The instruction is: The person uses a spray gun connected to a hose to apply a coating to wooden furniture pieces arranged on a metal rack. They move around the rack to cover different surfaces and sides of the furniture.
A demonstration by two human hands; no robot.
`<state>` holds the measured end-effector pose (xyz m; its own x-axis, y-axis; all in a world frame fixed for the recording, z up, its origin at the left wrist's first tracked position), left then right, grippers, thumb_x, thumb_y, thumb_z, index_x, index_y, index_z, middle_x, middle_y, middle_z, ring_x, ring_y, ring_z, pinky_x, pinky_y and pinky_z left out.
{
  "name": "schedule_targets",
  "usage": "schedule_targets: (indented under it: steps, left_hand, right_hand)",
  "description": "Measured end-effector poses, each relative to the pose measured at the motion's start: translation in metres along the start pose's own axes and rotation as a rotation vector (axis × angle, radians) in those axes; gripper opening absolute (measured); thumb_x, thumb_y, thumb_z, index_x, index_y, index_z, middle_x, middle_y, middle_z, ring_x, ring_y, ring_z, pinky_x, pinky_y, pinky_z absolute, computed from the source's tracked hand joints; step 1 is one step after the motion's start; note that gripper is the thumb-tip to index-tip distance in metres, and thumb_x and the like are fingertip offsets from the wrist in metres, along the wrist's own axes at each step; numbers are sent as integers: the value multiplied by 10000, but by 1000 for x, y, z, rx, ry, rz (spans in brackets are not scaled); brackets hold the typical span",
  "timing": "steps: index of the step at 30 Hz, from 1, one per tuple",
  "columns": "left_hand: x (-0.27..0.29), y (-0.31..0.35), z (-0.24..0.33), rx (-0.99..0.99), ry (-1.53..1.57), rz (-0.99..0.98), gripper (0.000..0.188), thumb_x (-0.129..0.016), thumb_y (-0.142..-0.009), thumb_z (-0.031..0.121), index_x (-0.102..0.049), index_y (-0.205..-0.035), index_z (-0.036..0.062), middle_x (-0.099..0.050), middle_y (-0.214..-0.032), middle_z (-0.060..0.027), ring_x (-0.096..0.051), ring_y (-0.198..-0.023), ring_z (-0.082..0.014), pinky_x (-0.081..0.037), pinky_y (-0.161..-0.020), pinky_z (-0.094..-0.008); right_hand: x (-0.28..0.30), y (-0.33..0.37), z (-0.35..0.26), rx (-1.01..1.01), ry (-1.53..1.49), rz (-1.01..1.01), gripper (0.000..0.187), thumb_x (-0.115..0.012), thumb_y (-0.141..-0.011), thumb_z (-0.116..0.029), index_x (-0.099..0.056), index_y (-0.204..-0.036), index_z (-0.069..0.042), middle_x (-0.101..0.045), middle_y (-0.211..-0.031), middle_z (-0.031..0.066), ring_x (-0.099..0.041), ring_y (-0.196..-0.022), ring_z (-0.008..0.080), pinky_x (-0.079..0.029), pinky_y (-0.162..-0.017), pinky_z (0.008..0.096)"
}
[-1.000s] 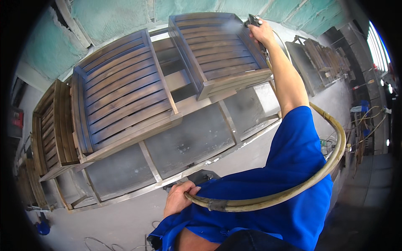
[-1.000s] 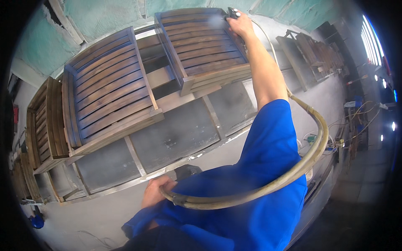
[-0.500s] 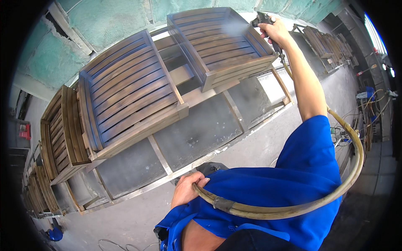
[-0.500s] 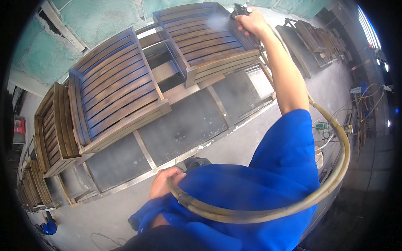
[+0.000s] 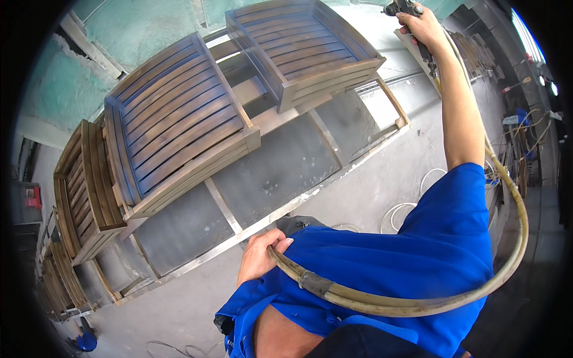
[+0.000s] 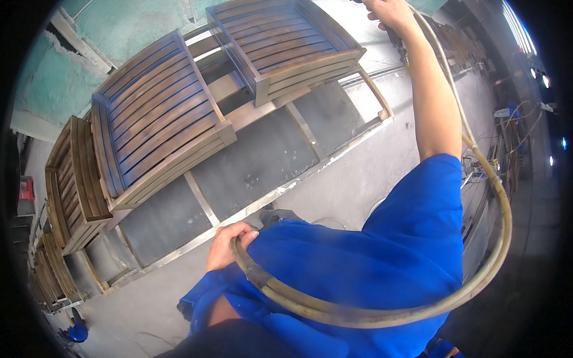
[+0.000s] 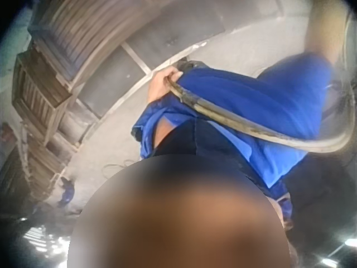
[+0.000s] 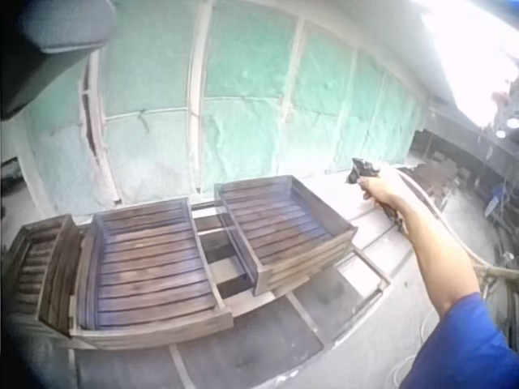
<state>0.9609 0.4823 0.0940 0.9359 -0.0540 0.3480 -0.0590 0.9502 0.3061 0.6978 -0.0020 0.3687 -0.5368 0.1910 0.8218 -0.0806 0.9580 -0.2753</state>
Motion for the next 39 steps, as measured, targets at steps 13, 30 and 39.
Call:
schedule_targets:
  steps: [13, 30, 39]
  left_hand:
    - [69, 78, -49, -16, 72, -32, 205, -785, -907, 186, -661, -870, 27, -636, -719, -148, -571, -643, -297, -454, -625, -420]
    - [87, 59, -53, -57, 0, -136, 229, -799, -897, 226, -679, -878, 32, -646, -723, -151, -594, -647, -312, -458, -627, -421]
    - [79, 42, -47, -12, 35, -94, 233, -796, -903, 240, -682, -876, 39, -658, -729, -156, -614, -665, -326, -469, -636, -428]
  right_hand:
    - [-3, 109, -95, -71, 263, -194, 257, -755, -864, -260, -728, -852, -4, -701, -726, 87, -649, -582, 171, -514, -487, 337]
    - [-3, 93, -56, -78, 121, -163, 158, -665, -902, -201, -655, -857, -50, -643, -686, 34, -614, -571, 112, -434, -411, 278]
    - [37, -14, 4, -41, 309, -6, 209, -663, -861, -234, -697, -956, -50, -692, -682, 92, -643, -545, 179, -516, -518, 354]
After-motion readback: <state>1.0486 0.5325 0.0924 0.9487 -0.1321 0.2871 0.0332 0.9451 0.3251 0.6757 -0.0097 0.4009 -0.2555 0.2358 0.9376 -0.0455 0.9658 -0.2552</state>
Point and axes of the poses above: each hand's wrist, its own y-axis away from the middle knuckle, its own x-axis out of the back of the hand, z = x × y, the point moved 8 cm from there along -y, towards the middle knuckle
